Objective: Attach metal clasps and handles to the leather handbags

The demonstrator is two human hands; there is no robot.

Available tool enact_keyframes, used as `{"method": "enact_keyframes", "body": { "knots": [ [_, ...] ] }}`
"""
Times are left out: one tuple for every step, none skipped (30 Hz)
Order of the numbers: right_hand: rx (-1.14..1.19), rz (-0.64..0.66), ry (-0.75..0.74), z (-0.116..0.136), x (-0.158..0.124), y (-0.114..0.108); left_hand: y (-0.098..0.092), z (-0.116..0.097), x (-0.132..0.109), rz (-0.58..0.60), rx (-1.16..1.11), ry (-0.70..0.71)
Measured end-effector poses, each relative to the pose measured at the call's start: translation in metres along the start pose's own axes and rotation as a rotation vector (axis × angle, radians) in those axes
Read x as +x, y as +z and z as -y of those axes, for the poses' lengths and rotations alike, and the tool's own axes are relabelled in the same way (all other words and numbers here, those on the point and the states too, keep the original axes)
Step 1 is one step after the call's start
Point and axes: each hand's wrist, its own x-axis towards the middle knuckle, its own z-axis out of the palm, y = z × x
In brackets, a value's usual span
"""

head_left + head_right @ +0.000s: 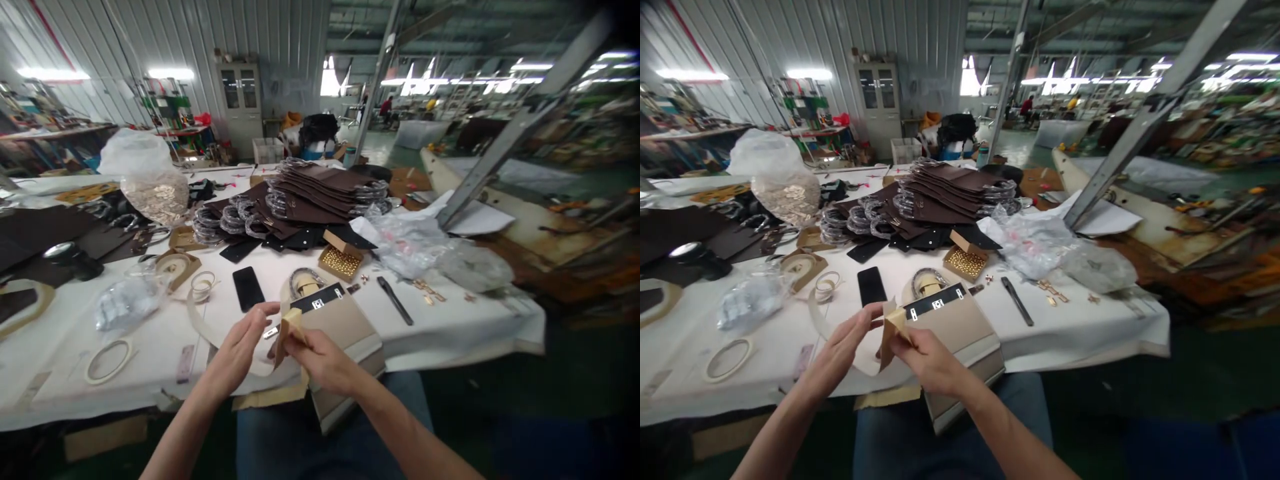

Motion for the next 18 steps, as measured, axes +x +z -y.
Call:
{"method": "enact_keyframes", "body": {
  "knots": [
    [-0.048,-0.003,0.001,-0.003,-0.004,0.000,0.008,-0.002,0.003,0.095,-0.058,-0.015],
    [-0.102,-0.016,-0.004,-0.006,-0.009,-0.002,0.015,-0.002,0.005,0.175,-0.095,-0.014],
    [-0.156,-0.025,-0.010,-0.008,-0.013,-0.004,0.021,-0.003,0.007,0.236,-0.115,-0.006],
    [-0.211,-0.027,-0.011,-0.009,-0.018,-0.006,0.026,-0.003,0.008,0.271,-0.122,0.009],
    [-0.270,-0.034,-0.009,-0.009,-0.022,-0.008,0.031,-0.002,0.008,0.278,-0.117,0.027],
    [-0.332,-0.052,-0.003,-0.008,-0.026,-0.010,0.035,-0.002,0.007,0.270,-0.105,0.045],
    [-0.394,-0.086,0.007,-0.005,-0.029,-0.012,0.038,-0.002,0.006,0.257,-0.094,0.062],
    [-0.447,-0.133,0.026,-0.001,-0.032,-0.013,0.040,-0.001,0.005,0.244,-0.091,0.076],
    [-0.480,-0.180,0.054,0.003,-0.034,-0.014,0.042,-0.001,0.003,0.233,-0.100,0.085],
    [-0.490,-0.224,0.087,0.007,-0.035,-0.015,0.045,-0.001,0.002,0.222,-0.122,0.092],
    [-0.483,-0.262,0.120,0.010,-0.035,-0.015,0.047,-0.002,0.001,0.215,-0.153,0.090],
    [-0.468,-0.290,0.145,0.012,-0.035,-0.016,0.050,-0.003,0.000,0.208,-0.182,0.083],
    [-0.451,-0.312,0.157,0.013,-0.035,-0.017,0.054,-0.005,-0.001,0.194,-0.202,0.072],
    [-0.436,-0.328,0.154,0.014,-0.034,-0.018,0.057,-0.006,-0.002,0.172,-0.204,0.057],
    [-0.423,-0.343,0.141,0.013,-0.034,-0.019,0.060,-0.008,-0.002,0.141,-0.190,0.040],
    [-0.408,-0.356,0.125,0.013,-0.035,-0.021,0.063,-0.009,-0.002,0.105,-0.167,0.017],
    [-0.387,-0.362,0.108,0.012,-0.036,-0.024,0.065,-0.009,-0.003,0.078,-0.144,-0.013],
    [-0.356,-0.360,0.094,0.012,-0.037,-0.028,0.065,-0.008,-0.004,0.076,-0.131,-0.050]
  ]
}}
